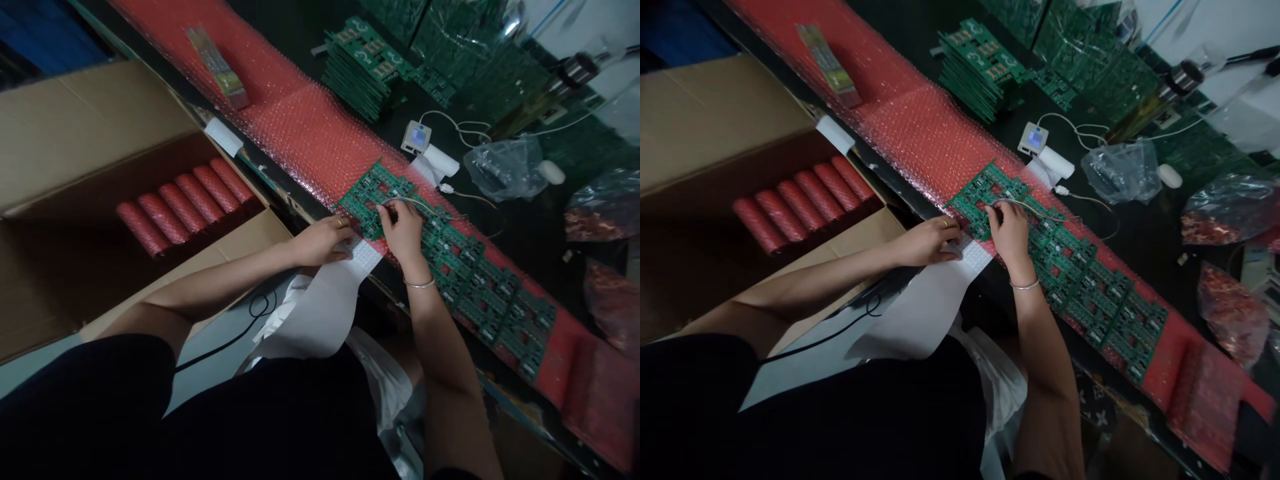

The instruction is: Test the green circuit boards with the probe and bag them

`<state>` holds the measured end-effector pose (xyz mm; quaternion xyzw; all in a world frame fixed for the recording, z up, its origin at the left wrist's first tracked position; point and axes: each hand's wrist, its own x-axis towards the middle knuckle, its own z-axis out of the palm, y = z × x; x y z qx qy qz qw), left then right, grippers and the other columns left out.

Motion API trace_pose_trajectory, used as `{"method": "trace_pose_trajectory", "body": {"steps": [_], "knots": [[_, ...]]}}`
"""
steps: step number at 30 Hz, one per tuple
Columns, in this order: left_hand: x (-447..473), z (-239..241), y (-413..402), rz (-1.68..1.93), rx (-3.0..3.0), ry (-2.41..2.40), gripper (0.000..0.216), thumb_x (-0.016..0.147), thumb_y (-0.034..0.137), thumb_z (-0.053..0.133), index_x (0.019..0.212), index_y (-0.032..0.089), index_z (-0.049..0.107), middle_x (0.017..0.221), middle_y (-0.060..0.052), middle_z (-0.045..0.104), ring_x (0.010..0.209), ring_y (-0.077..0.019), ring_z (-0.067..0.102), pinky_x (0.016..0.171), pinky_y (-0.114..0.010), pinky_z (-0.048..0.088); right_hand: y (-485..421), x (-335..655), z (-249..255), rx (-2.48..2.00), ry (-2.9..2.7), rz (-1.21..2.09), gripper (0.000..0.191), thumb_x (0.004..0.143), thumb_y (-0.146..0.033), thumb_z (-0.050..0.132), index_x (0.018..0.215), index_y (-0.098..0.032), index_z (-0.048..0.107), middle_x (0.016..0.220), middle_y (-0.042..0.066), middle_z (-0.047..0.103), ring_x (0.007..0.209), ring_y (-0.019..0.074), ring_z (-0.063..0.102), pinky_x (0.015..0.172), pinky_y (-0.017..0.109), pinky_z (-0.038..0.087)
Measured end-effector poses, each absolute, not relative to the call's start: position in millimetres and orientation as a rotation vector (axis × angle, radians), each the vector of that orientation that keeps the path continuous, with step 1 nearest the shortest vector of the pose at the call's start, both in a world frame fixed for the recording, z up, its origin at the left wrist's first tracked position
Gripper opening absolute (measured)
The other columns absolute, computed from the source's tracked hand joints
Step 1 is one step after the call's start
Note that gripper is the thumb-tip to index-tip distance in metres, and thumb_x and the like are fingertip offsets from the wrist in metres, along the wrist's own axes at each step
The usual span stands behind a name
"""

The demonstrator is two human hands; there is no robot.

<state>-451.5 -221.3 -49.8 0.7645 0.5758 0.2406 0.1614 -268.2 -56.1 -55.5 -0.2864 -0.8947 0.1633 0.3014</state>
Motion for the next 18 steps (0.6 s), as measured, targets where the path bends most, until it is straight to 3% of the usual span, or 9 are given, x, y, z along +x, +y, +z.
{"method": "trace_pose_trajectory", "body": {"steps": [9,18], "knots": [[-444.5,-64.8,-227.0,0.911,2.281,1.535,0.014,0.099,0.025,0.068,0.108,0.016,0.073,0.114,-0.015,0.072,0.11,-0.0287,0.067,0.099,-0.042,0.057,-55.4,-271.0,-56.5,-0.766,-2.352,0.437,0.037,0.108,-0.056,0.052,0.092,-0.025,0.064,0.093,0.008,0.074,0.093,0.0271,0.066,0.093,0.043,0.052],[-434.3,-83.7,-227.7,1.085,2.283,1.46,0.014,0.1,0.017,0.064,0.108,0.019,0.076,0.112,-0.015,0.073,0.108,-0.0254,0.069,0.094,-0.038,0.058,-54.6,-271.9,-58.3,-0.778,-2.329,0.448,0.04,0.108,-0.06,0.05,0.09,-0.026,0.062,0.088,0.007,0.072,0.089,0.0257,0.066,0.09,0.041,0.051]]}}
